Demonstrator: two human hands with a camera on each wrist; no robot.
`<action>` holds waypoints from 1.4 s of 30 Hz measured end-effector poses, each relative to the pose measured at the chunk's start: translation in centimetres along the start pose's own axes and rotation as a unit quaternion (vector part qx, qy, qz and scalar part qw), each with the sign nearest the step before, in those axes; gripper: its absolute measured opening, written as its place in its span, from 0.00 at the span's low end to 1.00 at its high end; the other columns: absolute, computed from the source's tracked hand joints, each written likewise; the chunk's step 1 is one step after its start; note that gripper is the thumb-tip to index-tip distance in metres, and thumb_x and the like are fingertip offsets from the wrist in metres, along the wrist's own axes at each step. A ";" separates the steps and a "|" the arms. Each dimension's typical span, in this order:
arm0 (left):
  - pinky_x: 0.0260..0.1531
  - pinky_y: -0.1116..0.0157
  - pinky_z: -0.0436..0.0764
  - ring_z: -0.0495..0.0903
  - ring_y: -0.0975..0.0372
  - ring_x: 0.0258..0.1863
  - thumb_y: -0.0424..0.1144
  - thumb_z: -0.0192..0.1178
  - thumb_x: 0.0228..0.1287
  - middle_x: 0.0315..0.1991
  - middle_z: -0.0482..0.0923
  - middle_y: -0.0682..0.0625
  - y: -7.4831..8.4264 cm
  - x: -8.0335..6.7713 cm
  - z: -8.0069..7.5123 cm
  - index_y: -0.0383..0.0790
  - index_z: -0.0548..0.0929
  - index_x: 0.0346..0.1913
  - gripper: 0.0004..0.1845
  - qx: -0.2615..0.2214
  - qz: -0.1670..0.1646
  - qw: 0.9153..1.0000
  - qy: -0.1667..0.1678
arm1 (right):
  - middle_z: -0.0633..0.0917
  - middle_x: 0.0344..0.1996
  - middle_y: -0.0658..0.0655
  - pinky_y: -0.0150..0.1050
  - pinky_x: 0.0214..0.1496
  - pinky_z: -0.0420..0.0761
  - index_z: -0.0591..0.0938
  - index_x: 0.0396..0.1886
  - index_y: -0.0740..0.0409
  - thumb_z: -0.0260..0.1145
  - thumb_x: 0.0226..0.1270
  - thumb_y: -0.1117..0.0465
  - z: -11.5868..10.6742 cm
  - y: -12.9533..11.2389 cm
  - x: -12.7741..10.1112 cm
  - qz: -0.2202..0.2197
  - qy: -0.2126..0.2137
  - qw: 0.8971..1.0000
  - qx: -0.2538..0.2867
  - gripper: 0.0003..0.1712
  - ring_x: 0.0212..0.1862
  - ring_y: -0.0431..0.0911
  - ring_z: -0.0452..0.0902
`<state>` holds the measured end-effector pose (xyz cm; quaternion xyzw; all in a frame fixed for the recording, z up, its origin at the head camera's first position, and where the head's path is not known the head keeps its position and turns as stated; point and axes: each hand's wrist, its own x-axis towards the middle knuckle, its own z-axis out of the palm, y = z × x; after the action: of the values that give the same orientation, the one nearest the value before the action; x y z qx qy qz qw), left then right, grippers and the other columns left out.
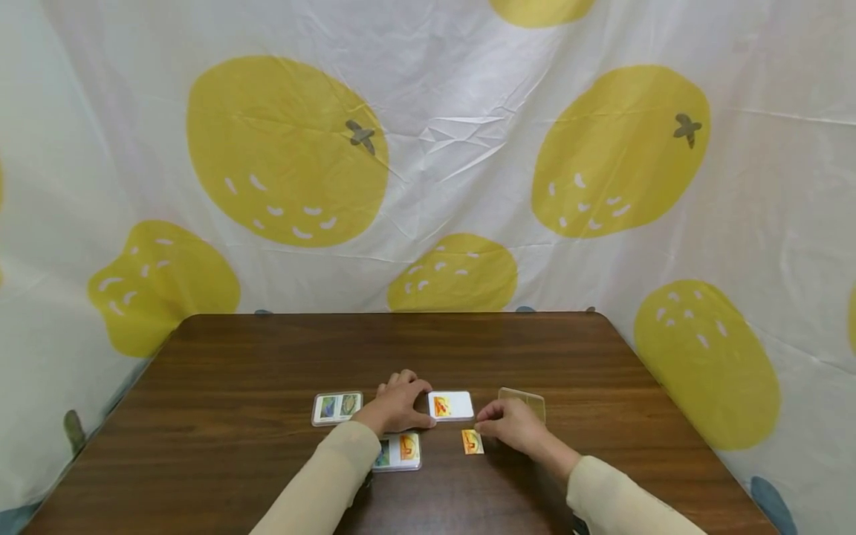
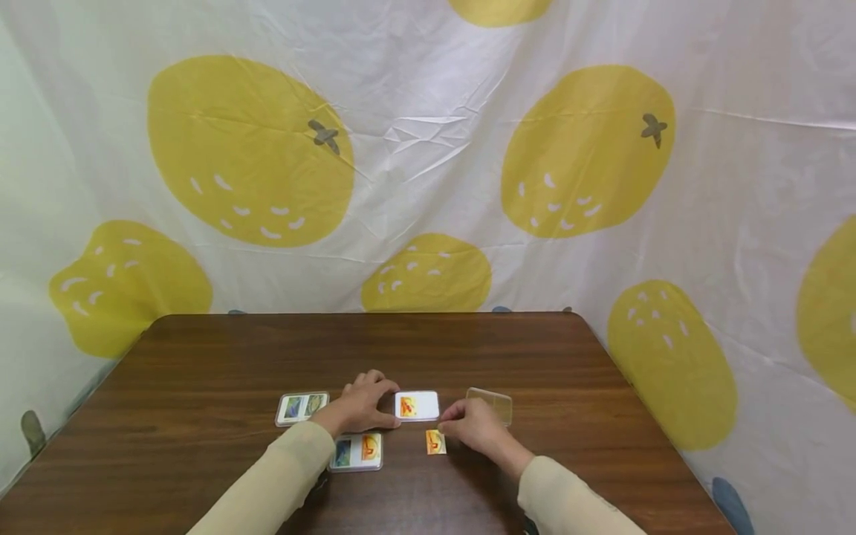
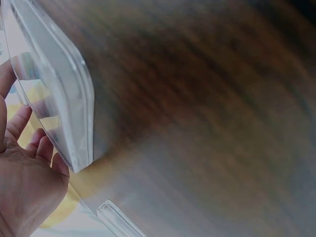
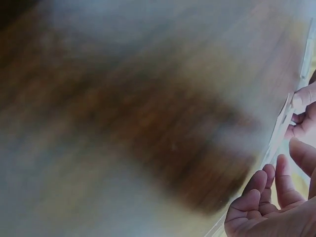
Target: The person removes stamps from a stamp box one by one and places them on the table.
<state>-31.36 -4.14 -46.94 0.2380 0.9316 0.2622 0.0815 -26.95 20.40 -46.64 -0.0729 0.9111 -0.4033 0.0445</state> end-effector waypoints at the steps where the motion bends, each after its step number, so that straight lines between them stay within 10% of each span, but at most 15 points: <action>1: 0.58 0.48 0.62 0.63 0.49 0.60 0.51 0.70 0.60 0.60 0.65 0.44 0.0 0.0 0.0 0.44 0.76 0.63 0.30 -0.001 -0.002 1.000 -0.001 | 0.81 0.25 0.50 0.38 0.31 0.73 0.86 0.31 0.58 0.74 0.58 0.63 0.0 -0.1 0.1 0.000 -0.001 1.000 0.002 0.04 0.29 0.43 0.73; 42: 0.58 0.48 0.62 0.64 0.49 0.60 0.52 0.71 0.58 0.59 0.66 0.44 0.0 0.2 0.1 0.43 0.77 0.61 0.31 0.008 -0.005 1.000 0.004 | 0.85 0.31 0.50 0.39 0.40 0.75 0.87 0.35 0.59 0.73 0.60 0.61 0.1 -1.9 3.1 0.004 0.041 0.999 0.003 0.06 0.35 0.43 0.76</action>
<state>-31.51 -3.97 -46.99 0.2327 0.9353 0.2551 0.0772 -29.84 18.53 -45.42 -0.0522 0.9112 -0.4086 0.0091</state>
